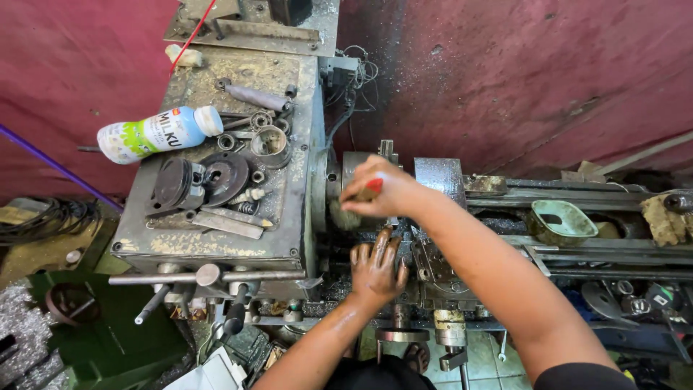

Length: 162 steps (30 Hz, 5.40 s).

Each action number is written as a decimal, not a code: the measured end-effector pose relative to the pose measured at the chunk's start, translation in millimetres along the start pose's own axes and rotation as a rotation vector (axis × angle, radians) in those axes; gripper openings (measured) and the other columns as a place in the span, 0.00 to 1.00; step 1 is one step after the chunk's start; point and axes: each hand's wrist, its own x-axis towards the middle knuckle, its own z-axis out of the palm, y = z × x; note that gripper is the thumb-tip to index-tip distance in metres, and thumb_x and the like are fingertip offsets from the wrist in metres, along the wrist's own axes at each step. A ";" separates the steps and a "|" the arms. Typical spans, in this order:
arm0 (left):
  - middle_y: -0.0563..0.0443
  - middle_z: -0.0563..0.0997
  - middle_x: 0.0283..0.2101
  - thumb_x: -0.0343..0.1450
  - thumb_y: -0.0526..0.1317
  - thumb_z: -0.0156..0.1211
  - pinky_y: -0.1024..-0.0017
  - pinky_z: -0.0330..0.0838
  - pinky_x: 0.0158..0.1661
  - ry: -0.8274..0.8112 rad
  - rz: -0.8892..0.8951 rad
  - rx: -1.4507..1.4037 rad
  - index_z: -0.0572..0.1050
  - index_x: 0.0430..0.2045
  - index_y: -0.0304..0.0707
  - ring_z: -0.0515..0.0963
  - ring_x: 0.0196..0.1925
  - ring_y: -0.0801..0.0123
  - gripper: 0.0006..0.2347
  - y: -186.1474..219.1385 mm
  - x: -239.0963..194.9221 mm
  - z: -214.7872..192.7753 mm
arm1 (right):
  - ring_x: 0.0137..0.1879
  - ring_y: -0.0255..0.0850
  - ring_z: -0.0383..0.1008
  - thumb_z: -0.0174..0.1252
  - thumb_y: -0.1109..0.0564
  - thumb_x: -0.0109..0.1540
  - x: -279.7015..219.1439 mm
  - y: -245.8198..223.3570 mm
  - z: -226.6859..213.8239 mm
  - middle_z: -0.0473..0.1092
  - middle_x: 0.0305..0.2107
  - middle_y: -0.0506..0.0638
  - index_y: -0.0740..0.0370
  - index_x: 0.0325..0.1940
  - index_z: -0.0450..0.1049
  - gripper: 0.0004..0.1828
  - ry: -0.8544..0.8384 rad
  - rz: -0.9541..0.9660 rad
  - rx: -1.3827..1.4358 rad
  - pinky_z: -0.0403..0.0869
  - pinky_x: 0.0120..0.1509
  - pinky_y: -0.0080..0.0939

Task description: Cleaning metal shavings from a lathe using a brush and adjusting the workpiece

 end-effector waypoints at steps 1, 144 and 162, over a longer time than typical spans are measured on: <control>0.50 0.74 0.62 0.58 0.46 0.64 0.56 0.70 0.42 -0.002 0.004 -0.002 0.75 0.50 0.49 0.76 0.38 0.58 0.23 -2.6 -3.9 5.6 | 0.33 0.41 0.79 0.71 0.48 0.58 -0.3 15.9 2.8 0.80 0.23 0.48 0.48 0.34 0.86 0.05 0.003 0.003 -0.001 0.72 0.51 0.39; 0.48 0.72 0.40 0.68 0.47 0.57 0.52 0.72 0.49 0.344 0.128 -0.093 0.74 0.28 0.49 0.76 0.45 0.50 0.06 -31.2 74.3 43.0 | 0.49 0.56 0.81 0.62 0.48 0.67 -10.0 38.6 -60.5 0.80 0.40 0.60 0.57 0.46 0.83 0.12 0.171 0.285 0.346 0.75 0.63 0.54; 0.30 0.73 0.57 0.62 0.43 0.65 0.49 0.69 0.55 0.050 -0.147 -0.043 0.66 0.62 0.27 0.72 0.61 0.39 0.32 -2.7 137.4 1.5 | 0.49 0.48 0.81 0.67 0.51 0.65 -4.0 95.2 -44.8 0.79 0.40 0.53 0.56 0.48 0.81 0.11 0.376 0.241 0.203 0.75 0.58 0.44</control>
